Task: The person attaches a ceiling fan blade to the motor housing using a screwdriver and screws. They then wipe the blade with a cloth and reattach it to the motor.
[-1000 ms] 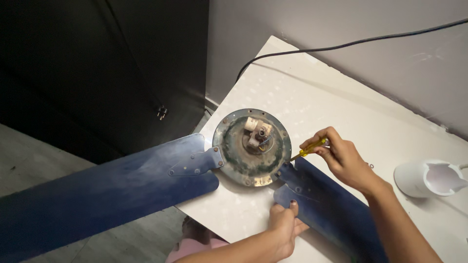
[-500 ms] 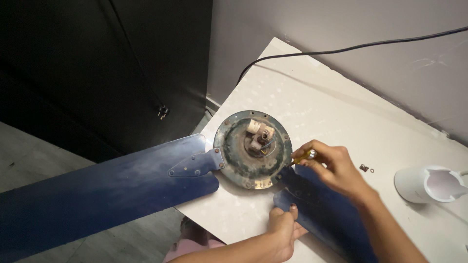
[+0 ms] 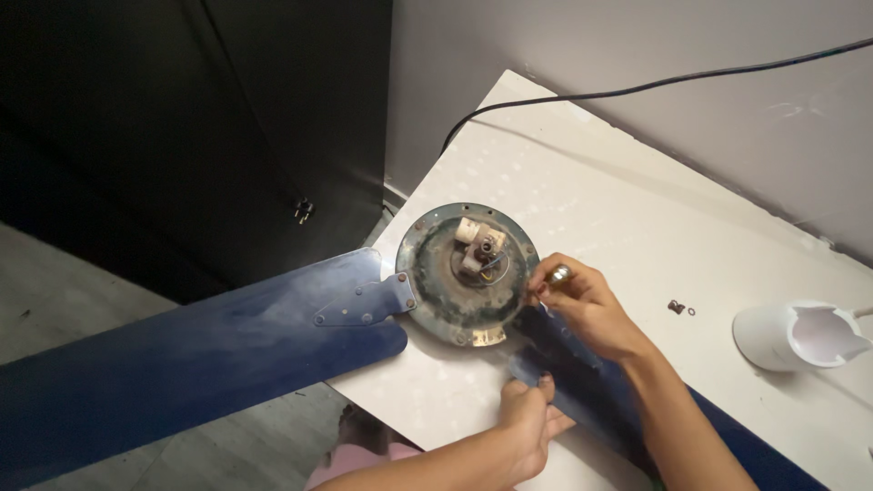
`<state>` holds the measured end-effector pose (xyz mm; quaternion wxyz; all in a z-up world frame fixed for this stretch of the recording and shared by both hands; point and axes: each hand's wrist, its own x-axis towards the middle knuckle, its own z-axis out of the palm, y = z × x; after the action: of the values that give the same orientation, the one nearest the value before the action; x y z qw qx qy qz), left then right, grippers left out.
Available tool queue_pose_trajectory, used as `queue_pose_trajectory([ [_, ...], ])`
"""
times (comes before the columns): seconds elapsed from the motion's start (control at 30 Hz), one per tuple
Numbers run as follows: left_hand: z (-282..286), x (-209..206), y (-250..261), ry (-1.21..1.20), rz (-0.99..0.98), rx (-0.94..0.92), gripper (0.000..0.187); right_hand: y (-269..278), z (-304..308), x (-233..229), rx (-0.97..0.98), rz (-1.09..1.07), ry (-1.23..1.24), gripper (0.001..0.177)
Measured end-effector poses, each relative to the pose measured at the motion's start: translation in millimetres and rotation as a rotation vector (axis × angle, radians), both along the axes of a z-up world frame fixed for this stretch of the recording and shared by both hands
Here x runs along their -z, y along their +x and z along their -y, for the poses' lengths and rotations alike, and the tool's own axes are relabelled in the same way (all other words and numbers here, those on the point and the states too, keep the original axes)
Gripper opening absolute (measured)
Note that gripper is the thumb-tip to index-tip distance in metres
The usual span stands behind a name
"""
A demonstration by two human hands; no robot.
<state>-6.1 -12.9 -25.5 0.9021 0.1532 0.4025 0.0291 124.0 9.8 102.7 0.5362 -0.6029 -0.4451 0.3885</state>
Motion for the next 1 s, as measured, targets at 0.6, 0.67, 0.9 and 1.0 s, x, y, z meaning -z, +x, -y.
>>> queue_pose_trajectory([
  [0.6,5,7,0,-0.034,0.047,-0.059,0.018,-20,-49,41,0.872,-0.269,0.518,0.041],
  [0.67,8,18,1,0.013,0.012,-0.059,0.020,-35,-47,43,0.894,-0.206,0.581,0.042],
  [0.9,5,13,0,-0.013,0.082,-0.026,0.022,-19,-17,-23,0.297,-0.068,0.260,0.018],
  [1.0,1,-1,-3,0.012,0.082,0.000,0.028,0,-20,-42,0.291,-0.202,-0.004,0.019],
])
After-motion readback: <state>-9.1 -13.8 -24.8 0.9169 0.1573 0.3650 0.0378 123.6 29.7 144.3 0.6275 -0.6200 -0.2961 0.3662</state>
